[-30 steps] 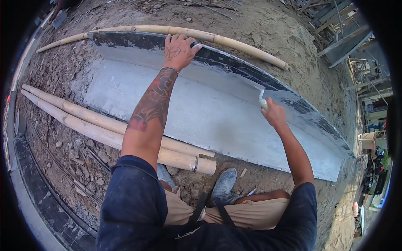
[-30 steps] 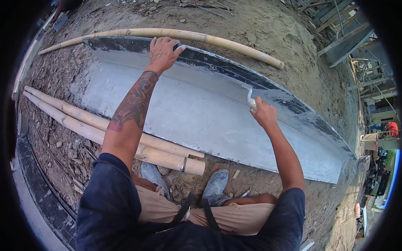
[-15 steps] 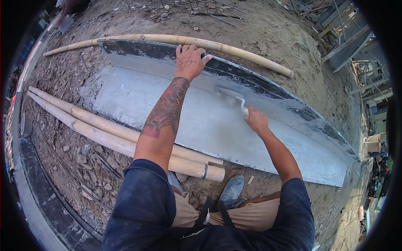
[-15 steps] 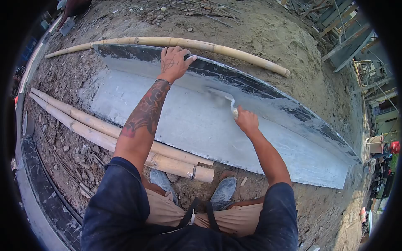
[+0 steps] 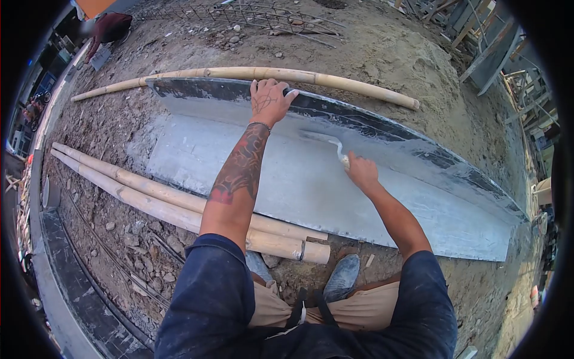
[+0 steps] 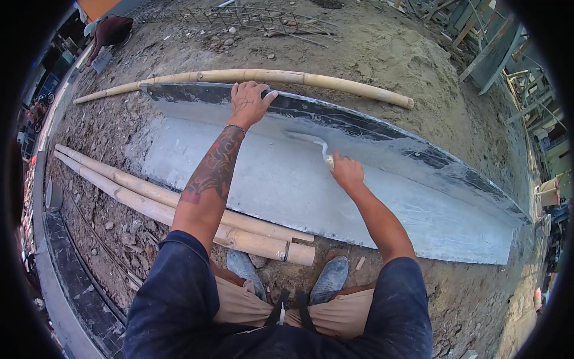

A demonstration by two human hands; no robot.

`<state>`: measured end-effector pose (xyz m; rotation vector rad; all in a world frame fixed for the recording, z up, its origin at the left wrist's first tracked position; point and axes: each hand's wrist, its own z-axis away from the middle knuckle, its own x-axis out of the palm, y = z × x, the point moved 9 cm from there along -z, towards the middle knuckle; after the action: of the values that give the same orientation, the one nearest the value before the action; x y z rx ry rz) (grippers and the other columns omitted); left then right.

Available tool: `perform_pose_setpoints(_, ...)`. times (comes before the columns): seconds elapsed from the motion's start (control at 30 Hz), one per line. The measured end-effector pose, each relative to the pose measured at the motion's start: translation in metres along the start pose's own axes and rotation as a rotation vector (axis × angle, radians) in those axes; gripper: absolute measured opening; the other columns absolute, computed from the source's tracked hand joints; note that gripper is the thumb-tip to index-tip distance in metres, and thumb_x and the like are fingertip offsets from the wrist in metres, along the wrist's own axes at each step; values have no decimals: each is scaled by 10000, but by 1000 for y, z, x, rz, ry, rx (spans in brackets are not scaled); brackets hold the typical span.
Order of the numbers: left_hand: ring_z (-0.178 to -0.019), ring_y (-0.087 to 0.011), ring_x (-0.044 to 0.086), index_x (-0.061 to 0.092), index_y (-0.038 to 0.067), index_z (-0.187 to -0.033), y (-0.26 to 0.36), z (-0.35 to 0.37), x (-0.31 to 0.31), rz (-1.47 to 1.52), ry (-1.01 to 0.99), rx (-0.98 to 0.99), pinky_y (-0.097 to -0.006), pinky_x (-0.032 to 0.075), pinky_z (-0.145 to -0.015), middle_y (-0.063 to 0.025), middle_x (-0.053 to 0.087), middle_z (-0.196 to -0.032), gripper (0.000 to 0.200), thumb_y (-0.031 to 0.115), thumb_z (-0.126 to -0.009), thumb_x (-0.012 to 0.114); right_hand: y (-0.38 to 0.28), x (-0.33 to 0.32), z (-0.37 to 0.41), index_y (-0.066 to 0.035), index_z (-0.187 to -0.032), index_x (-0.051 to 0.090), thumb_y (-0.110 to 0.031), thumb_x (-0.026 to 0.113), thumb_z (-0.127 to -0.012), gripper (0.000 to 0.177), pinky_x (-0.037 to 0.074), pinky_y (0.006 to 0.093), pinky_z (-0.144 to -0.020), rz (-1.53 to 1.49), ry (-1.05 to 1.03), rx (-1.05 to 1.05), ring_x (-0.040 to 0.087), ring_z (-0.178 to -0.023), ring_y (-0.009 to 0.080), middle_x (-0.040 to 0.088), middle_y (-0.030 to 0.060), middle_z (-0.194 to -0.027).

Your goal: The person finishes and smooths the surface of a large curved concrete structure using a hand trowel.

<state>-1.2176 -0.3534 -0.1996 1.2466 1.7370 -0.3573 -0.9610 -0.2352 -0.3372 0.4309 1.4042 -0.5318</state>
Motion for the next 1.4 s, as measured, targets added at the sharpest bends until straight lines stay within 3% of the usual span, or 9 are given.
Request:
perform_pose_setpoints(0.17,-1118,-303,507,706,114,-1045,1,0,1,15,-57,-22,-538,237,-1084,-114,619,-1050,414,476,-881,590,23,-3,16,-94,-1117,507,-293,670,-824,390,534,484,-707,-41,106,-16,681,-825,382,690,205,-889)
perform_pose_setpoints(0.23,-1122,-301,505,706,116,-1043,0,-1,1,45,-46,-24,-540,237,-1083,-114,620,-1050,413,478,-881,592,33,36,16,-94,-1084,489,-292,684,-811,389,508,507,-633,-2,-38,4,665,-745,382,671,186,-831)
perform_pose_setpoints(0.37,-1124,-302,505,703,112,-1050,0,-1,2,35,-59,-19,-539,241,-1081,-112,620,-1058,414,475,-886,591,36,16,33,-98,-1089,510,-300,685,-814,383,528,488,-676,39,-56,-4,680,-794,372,686,190,-872)
perform_pose_setpoints(0.47,-1110,-302,525,699,109,-1044,2,-1,1,2,-28,3,-510,271,-1051,-107,637,-1033,411,472,-899,572,64,-4,36,-102,-1096,511,-298,689,-813,387,534,479,-689,-16,121,27,687,-807,361,689,197,-890)
perform_pose_setpoints(0.67,-1135,-295,508,697,113,-1061,1,0,4,2,-19,13,-526,234,-1087,-105,630,-1039,416,475,-890,584,81,24,49,-99,-1043,507,-299,704,-799,371,526,485,-660,65,-50,38,675,-758,370,674,186,-849)
perform_pose_setpoints(0.87,-1129,-286,513,695,113,-1057,3,-2,4,19,-49,13,-526,238,-1083,-103,633,-1054,407,468,-896,579,94,-4,50,-97,-1027,526,-277,681,-811,321,536,472,-671,-34,173,68,684,-782,362,680,187,-846)
perform_pose_setpoints(0.93,-1126,-286,518,695,116,-1062,1,-3,5,-9,-61,0,-519,243,-1082,-104,633,-1063,405,467,-898,578,98,30,44,-99,-1017,521,-268,673,-816,304,534,478,-658,79,39,77,678,-770,368,674,174,-840)
perform_pose_setpoints(1.23,-1130,-308,527,691,100,-1081,-2,-3,5,4,-101,-14,-520,242,-1089,-118,630,-1075,440,482,-901,568,108,-5,56,-89,-1088,530,-263,673,-806,361,535,476,-623,17,174,55,677,-714,357,679,178,-823)
perform_pose_setpoints(1.4,-1139,-307,521,692,103,-1074,-4,-5,9,8,-114,-13,-519,251,-1083,-118,631,-1079,440,488,-899,570,136,38,65,-86,-1055,523,-299,665,-824,345,527,475,-660,77,33,74,672,-745,365,682,169,-829)
